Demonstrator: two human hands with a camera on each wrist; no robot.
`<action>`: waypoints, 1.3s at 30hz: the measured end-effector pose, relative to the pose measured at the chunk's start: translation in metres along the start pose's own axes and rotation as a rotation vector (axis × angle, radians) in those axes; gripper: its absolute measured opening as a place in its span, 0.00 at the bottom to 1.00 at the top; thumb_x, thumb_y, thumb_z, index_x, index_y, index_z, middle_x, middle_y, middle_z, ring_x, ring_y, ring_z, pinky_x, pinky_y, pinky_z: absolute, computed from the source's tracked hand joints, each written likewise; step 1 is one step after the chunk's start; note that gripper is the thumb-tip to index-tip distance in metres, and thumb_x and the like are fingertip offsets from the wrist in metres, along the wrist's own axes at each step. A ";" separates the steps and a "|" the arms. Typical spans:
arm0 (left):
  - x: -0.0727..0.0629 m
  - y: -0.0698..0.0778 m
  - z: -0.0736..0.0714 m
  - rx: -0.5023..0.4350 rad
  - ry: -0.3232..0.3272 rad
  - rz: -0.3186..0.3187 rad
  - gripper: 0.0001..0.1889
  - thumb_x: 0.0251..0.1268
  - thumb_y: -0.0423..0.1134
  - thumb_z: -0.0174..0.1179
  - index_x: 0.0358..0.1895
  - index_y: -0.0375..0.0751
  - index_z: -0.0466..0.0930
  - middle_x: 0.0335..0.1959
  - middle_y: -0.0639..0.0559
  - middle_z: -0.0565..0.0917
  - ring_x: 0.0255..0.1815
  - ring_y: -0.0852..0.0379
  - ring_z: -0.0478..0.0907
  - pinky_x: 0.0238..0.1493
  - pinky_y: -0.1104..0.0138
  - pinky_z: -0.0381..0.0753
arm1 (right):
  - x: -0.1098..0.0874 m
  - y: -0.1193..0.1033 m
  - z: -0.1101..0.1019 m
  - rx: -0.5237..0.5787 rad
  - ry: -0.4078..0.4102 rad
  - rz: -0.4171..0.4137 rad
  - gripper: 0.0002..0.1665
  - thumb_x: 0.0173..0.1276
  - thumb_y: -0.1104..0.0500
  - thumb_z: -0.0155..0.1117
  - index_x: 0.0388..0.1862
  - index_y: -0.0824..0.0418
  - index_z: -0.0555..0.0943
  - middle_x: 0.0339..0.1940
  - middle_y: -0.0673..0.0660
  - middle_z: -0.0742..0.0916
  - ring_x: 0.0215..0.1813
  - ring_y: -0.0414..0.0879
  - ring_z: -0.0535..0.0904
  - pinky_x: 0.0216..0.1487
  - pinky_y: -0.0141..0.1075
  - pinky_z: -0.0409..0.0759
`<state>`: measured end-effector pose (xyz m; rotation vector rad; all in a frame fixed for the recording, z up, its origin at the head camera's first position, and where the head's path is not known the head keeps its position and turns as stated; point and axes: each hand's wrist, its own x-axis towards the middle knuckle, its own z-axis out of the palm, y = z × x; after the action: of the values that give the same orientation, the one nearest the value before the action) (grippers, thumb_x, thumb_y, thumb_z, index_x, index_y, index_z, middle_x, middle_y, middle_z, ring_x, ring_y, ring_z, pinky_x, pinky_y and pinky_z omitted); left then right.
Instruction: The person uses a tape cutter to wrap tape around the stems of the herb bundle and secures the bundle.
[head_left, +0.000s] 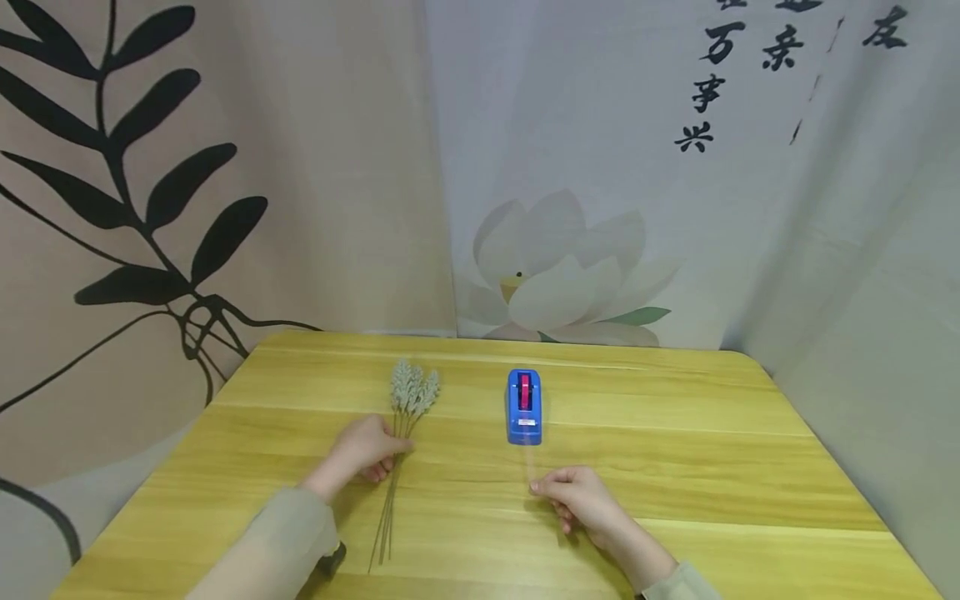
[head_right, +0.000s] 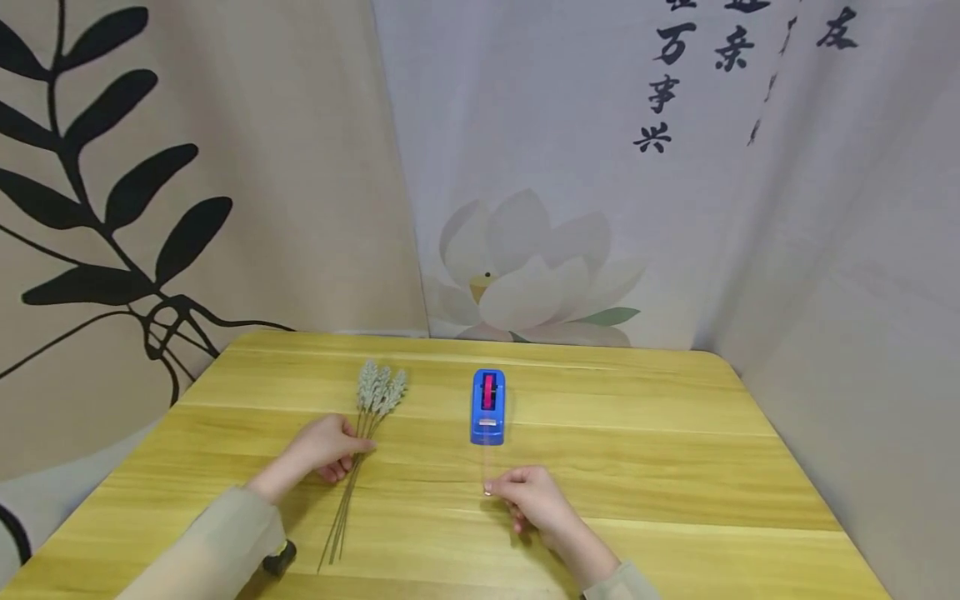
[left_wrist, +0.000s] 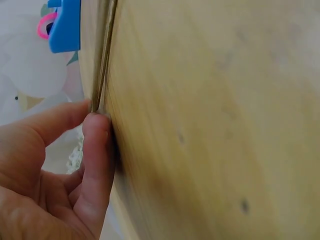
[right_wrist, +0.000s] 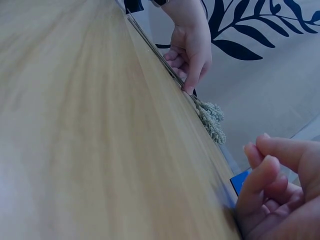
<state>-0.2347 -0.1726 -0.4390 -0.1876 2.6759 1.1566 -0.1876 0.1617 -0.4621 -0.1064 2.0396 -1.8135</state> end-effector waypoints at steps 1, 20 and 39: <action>0.000 0.000 0.000 0.017 0.006 0.008 0.16 0.57 0.42 0.69 0.21 0.36 0.76 0.16 0.45 0.79 0.13 0.54 0.76 0.17 0.64 0.80 | 0.000 0.000 0.000 -0.003 0.000 0.000 0.16 0.63 0.57 0.68 0.36 0.73 0.82 0.12 0.47 0.70 0.14 0.36 0.63 0.14 0.27 0.69; -0.003 0.005 0.001 0.015 0.023 0.053 0.17 0.62 0.34 0.61 0.16 0.42 0.67 0.15 0.46 0.75 0.13 0.54 0.74 0.18 0.64 0.81 | -0.001 -0.001 0.001 -0.002 -0.007 -0.009 0.16 0.63 0.58 0.67 0.36 0.73 0.82 0.11 0.47 0.70 0.13 0.36 0.63 0.14 0.26 0.68; -0.009 -0.012 -0.017 -0.611 -0.345 -0.025 0.31 0.73 0.41 0.48 0.73 0.32 0.49 0.46 0.41 0.78 0.33 0.52 0.80 0.35 0.59 0.82 | 0.000 0.000 0.000 0.006 -0.011 -0.007 0.15 0.64 0.58 0.67 0.35 0.73 0.81 0.12 0.47 0.70 0.14 0.36 0.64 0.14 0.26 0.68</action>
<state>-0.2264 -0.1932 -0.4342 -0.1025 1.9621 1.7802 -0.1872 0.1615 -0.4623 -0.1225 2.0284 -1.8193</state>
